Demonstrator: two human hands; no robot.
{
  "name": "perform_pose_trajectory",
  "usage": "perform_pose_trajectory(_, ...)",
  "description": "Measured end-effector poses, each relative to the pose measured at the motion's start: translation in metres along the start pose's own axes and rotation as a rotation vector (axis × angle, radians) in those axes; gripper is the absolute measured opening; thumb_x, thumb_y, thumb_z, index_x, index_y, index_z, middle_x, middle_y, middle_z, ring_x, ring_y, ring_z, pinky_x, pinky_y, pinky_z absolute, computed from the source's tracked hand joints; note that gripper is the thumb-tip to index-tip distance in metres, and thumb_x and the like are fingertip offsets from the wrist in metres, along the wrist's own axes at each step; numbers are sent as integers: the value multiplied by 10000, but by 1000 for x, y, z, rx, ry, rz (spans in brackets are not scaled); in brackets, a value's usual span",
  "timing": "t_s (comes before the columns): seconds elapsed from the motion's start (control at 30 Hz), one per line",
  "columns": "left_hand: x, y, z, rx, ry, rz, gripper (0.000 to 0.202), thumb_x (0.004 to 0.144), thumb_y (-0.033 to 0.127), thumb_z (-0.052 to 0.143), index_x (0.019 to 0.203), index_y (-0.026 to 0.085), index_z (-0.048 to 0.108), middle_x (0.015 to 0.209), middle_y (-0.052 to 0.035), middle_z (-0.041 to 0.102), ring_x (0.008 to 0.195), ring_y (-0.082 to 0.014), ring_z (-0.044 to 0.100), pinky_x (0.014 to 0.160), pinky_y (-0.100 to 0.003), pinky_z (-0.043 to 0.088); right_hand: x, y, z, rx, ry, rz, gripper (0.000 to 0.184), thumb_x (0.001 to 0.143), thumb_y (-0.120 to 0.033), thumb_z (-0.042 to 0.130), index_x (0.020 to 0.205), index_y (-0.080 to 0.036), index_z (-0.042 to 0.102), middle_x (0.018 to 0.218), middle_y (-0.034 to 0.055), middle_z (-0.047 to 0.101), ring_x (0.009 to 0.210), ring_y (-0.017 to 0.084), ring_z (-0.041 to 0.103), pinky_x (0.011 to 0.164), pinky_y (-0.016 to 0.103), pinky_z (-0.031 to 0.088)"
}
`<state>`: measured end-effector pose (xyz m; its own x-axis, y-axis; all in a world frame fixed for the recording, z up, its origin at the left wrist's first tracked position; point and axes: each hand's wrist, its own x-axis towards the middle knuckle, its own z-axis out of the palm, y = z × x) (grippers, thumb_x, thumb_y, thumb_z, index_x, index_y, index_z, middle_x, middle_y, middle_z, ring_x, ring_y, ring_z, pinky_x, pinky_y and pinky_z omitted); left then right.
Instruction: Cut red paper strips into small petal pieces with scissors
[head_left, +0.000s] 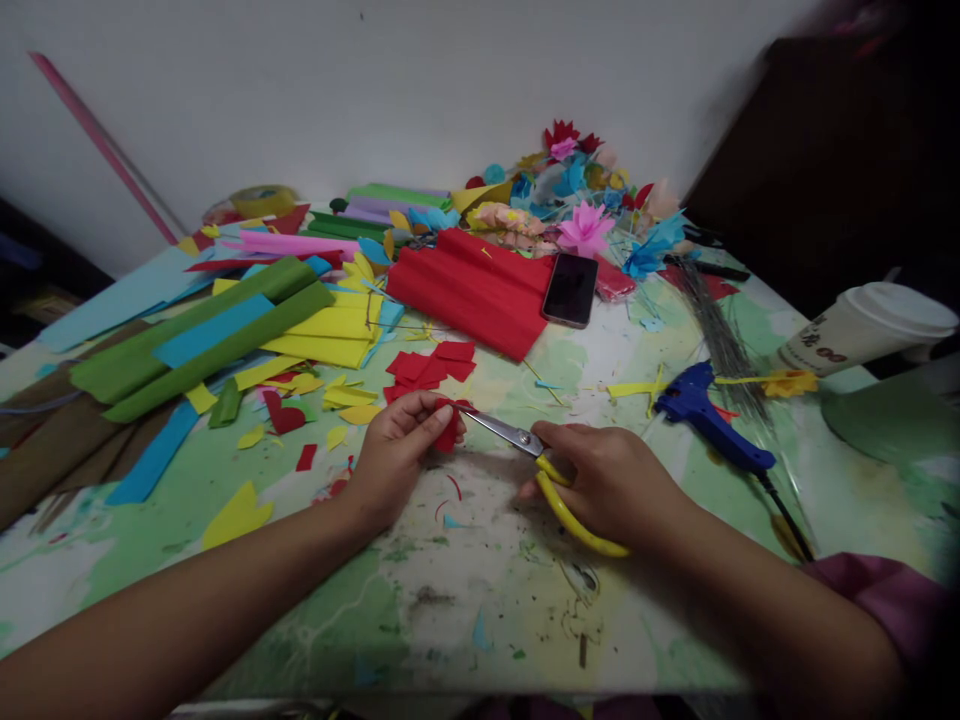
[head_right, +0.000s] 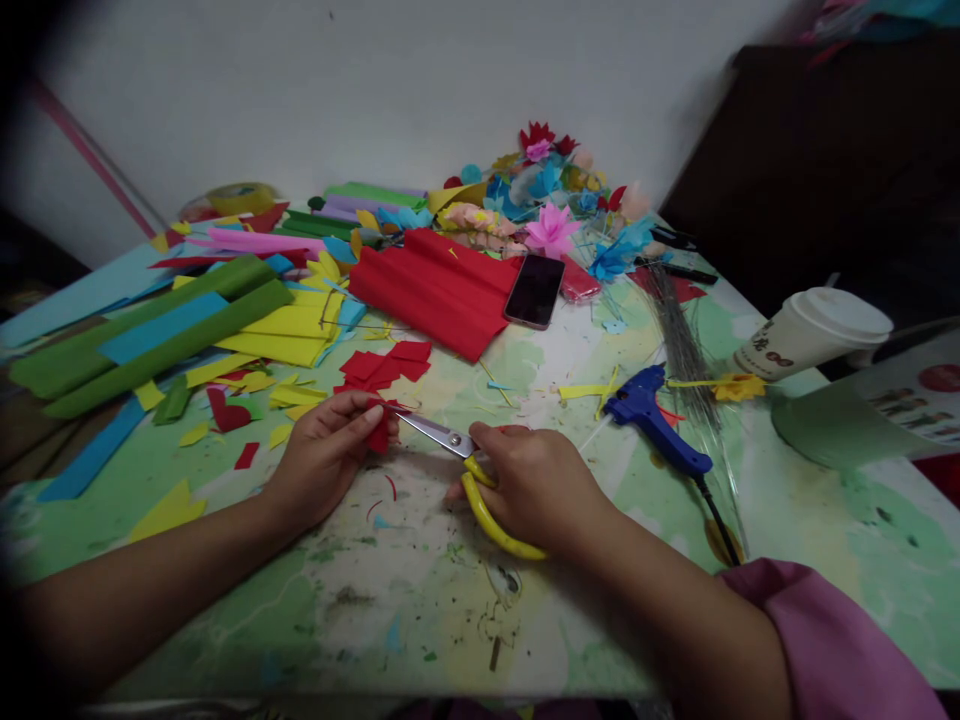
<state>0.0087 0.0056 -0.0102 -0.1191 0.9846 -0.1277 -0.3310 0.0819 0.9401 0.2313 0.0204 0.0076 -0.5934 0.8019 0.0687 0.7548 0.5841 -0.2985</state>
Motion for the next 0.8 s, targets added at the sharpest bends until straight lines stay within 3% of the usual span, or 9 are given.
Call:
perform_pose_trajectory(0.33,1,-1,0,35,-30,-30,209,684,286,749,782,153,621,613,-11,669,507,-96,565,467,-184,403,1,-4,-1,-26,13,8,431,795,-586,562,976,-198,605,795,48,675,670,184,603,568,262,287)
perform_pose_trajectory(0.63,0,-1,0,3,-59,-28,164,714,275,720,778,155,629,622,-10,666,521,-94,553,470,-185,396,0,-2,3,11,20,-6,275,805,-399,576,1005,-215,610,788,34,680,635,162,587,552,249,291)
perform_pose_trajectory(0.8,0,-1,-2,12,-75,-29,156,719,278,718,758,155,631,618,-9,663,525,-92,547,488,-187,402,1,-3,2,-34,49,-20,306,802,-452,575,970,-200,616,778,48,674,643,173,594,558,261,289)
